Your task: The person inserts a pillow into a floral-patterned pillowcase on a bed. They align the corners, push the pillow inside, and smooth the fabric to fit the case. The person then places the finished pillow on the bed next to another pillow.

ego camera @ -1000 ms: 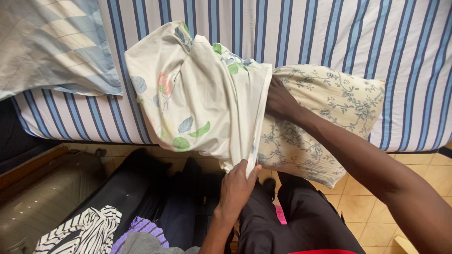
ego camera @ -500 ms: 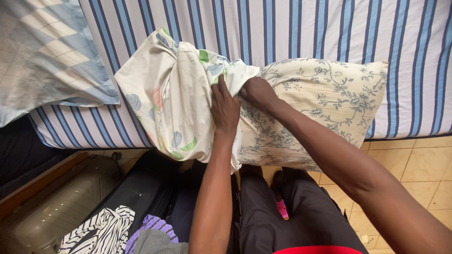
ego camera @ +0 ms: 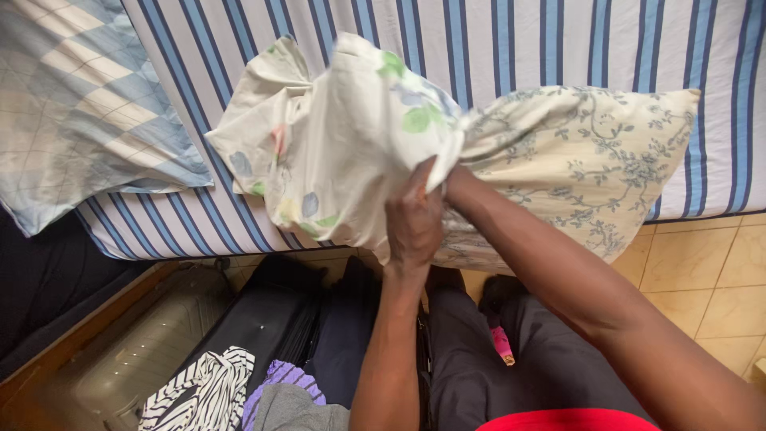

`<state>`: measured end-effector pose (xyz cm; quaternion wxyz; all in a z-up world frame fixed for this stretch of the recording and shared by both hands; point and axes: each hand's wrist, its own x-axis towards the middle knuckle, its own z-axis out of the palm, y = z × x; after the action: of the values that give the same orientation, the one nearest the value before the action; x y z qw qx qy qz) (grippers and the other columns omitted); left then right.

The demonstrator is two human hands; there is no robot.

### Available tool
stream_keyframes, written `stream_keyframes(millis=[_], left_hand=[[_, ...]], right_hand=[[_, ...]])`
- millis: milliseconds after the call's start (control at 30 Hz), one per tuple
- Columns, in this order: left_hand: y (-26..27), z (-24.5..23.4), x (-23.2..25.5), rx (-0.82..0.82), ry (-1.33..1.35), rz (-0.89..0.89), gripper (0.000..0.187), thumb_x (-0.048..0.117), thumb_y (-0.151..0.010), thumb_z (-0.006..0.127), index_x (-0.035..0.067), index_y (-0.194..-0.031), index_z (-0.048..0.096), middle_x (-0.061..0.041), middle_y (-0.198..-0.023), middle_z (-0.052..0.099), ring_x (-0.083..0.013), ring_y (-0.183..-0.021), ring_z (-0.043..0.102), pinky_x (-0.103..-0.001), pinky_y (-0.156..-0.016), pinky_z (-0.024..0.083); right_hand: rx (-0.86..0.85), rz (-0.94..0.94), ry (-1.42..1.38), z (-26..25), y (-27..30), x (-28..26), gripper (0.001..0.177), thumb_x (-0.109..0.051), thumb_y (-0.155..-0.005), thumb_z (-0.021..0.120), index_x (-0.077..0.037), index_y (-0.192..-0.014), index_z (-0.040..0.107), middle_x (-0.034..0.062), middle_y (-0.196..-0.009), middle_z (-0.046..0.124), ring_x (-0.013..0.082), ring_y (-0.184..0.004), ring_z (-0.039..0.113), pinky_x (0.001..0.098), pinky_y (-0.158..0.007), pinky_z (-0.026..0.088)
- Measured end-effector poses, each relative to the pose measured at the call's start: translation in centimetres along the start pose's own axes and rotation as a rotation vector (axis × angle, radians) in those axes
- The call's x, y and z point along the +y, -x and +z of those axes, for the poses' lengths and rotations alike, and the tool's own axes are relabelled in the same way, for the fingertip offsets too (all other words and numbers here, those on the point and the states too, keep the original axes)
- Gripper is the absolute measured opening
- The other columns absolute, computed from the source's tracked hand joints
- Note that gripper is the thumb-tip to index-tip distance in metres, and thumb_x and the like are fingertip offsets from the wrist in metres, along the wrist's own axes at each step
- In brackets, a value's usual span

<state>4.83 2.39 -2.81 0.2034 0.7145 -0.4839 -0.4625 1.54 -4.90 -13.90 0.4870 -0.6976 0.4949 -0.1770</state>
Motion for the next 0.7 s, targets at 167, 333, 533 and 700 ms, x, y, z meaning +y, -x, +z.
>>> stream_keyframes(millis=[167,333,533,700], left_hand=[[1.0,-0.6,3.6,0.149,-0.105,0.399,0.042,0.009,-0.099,0.063,0.001,-0.140,0.063,-0.017,-0.101,0.077,-0.0235,-0.074,0.074,-0.033,-0.067,0.061],[3.0,-1.7,7.6,-0.024,-0.350,0.509,0.035,0.015,-0.099,0.061,0.005,-0.132,0.066,-0.011,-0.087,0.074,-0.0179,-0.055,0.066,-0.031,-0.050,0.053],[5.2,-4.4,9.4,-0.358,0.096,0.422,0.029,0.015,-0.104,0.059,0.009,-0.132,0.060,-0.014,-0.108,0.073,-0.0268,-0.089,0.073,-0.040,-0.079,0.059],[-1.6,-10.0,5.0,0.052,-0.436,0.570,0.052,0.029,-0.097,0.062,0.007,-0.143,0.056,-0.021,-0.143,0.056,-0.0391,-0.136,0.049,-0.055,-0.110,0.046]], right_hand=[[-0.011,0.097,-0.010,-4.4,0.3,3.4,0.035,-0.023,-0.102,0.066,0.003,-0.124,0.061,0.0182,-0.119,0.067,0.0305,-0.112,0.064,0.0380,-0.096,0.054],[-0.101,0.052,-0.019,-1.8,3.3,1.8,0.037,-0.024,-0.101,0.066,0.003,-0.125,0.060,0.0184,-0.120,0.066,0.0307,-0.113,0.063,0.0385,-0.097,0.053],[-0.161,0.019,-0.119,-0.9,4.8,0.7,0.038,-0.025,-0.101,0.066,0.003,-0.126,0.059,0.0186,-0.122,0.064,0.0310,-0.114,0.061,0.0390,-0.098,0.052],[-0.240,-0.007,-0.166,-1.3,5.7,0.4,0.040,-0.026,-0.101,0.066,0.003,-0.126,0.058,0.0188,-0.123,0.063,0.0312,-0.116,0.060,0.0395,-0.098,0.051]])
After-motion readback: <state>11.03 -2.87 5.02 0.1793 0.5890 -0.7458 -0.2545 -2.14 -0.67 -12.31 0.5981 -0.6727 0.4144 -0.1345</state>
